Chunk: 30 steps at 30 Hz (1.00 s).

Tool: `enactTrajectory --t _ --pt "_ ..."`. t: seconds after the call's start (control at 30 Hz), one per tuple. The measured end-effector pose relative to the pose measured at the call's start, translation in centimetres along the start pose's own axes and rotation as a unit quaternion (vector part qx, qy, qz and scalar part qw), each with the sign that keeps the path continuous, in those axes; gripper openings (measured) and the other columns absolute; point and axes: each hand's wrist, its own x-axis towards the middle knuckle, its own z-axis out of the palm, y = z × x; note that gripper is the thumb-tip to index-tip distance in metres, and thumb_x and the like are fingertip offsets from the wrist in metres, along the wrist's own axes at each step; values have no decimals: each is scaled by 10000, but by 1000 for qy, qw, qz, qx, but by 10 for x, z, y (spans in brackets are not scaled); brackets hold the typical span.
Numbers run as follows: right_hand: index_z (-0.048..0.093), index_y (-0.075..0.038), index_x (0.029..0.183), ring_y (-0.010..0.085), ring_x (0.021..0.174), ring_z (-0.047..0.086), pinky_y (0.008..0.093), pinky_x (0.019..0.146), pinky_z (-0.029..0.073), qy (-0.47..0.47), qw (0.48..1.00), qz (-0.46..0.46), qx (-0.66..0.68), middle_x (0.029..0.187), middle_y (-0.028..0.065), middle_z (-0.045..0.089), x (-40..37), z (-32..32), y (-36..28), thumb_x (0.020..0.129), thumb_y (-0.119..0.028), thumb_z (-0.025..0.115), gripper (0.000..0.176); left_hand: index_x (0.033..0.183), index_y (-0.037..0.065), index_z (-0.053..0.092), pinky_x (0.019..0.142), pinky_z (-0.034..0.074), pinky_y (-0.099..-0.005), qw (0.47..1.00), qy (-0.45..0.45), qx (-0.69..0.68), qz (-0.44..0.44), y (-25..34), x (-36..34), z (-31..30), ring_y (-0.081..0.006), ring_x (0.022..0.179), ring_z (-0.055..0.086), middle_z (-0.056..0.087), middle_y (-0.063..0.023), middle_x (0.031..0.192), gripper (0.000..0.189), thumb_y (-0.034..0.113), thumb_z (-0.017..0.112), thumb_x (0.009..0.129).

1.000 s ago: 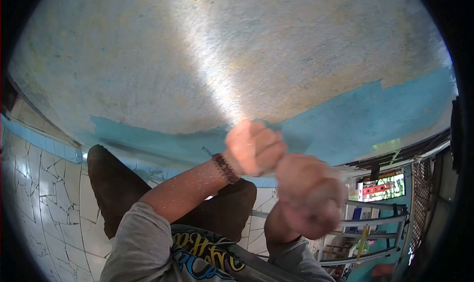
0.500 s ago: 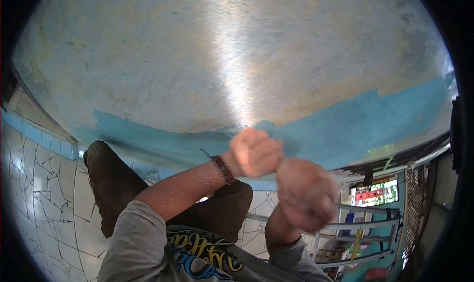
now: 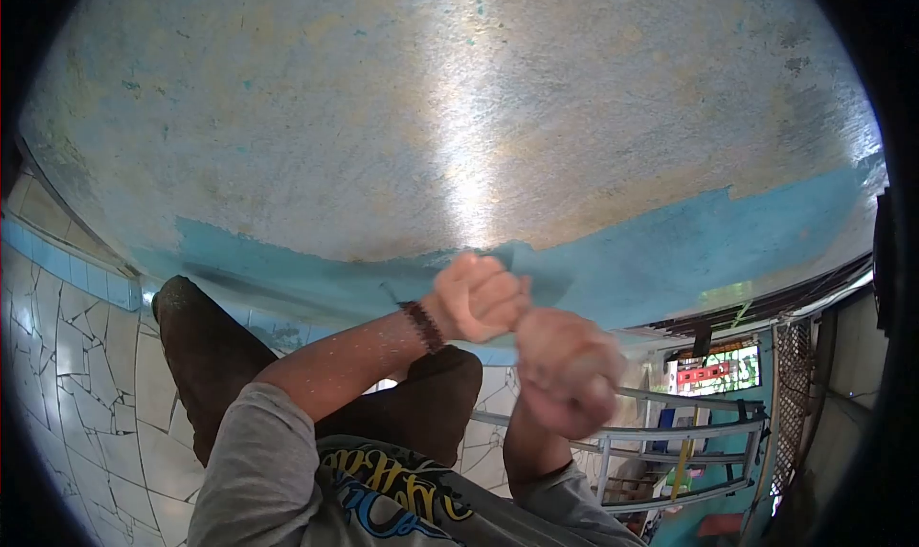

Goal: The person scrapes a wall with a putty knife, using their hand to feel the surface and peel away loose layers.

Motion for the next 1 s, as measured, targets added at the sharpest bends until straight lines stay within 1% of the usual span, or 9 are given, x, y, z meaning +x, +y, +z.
enactTrajectory --t 0.07,0.3,0.43,0.5,0.57,0.63,0.73,0.8,1.0 --pt "440 -68 601 166 455 414 333 466 321 -27 999 32 10 563 49 483 -5 -4 15 908 -248 504 361 722 146 566 504 347 -292 999 -29 26 -14 -5 -25 -8 -149 629 544 496 31 683 234 -5 741 690" --pt "451 -49 610 181 451 411 344 473 330 -16 999 -25 27 555 53 473 0 0 -2 887 -200 532 326 743 151 551 487 340 -318 1000 5 -6 19 -1 1 -3 -178 623 523 507 16 727 300 -38 756 633" --pt "453 -59 609 173 442 413 330 459 326 -25 999 18 8 551 44 484 -13 -3 18 896 -265 512 358 731 155 531 506 376 -313 995 -101 5 -17 -5 -32 -17 -181 640 543 523 21 746 302 -32 746 634" --pt "460 -53 613 173 439 408 332 458 324 -16 999 31 -25 554 47 489 -12 -4 2 895 -252 508 348 722 158 520 497 352 -315 998 -70 -6 0 3 -22 -12 -174 609 523 505 24 729 311 -35 749 640" --pt "464 -45 614 172 435 396 334 453 317 -38 998 -30 43 555 50 484 1 -1 -5 881 -206 496 314 718 157 536 496 339 -313 999 -49 -9 11 -3 -6 -9 -162 588 507 479 28 699 295 -27 756 649" --pt "465 -48 612 172 435 396 337 458 322 -24 999 -15 29 553 49 482 -1 -1 4 880 -216 498 318 718 152 578 503 335 -305 999 -43 -21 5 -1 -1 -8 -146 576 494 443 31 654 254 -8 767 661" --pt "465 -49 615 175 448 406 349 479 336 -32 999 4 4 550 46 482 -11 -5 21 882 -244 499 333 721 152 579 498 326 -303 999 -45 17 -22 -6 -34 -12 -145 569 490 436 29 649 254 -14 762 664" --pt "466 -48 619 179 459 410 354 494 340 -39 998 37 31 553 48 484 -15 -6 22 882 -247 497 331 721 152 581 497 331 -304 998 -54 23 -9 -5 -34 -15 -149 576 489 465 29 669 245 -9 760 673" --pt "462 -54 619 188 509 435 350 525 353 -40 998 0 44 556 60 476 -8 -4 16 900 -229 485 332 722 124 533 498 331 -317 1000 -17 17 0 -2 -16 -12 -171 595 508 506 4 699 254 -7 748 691"
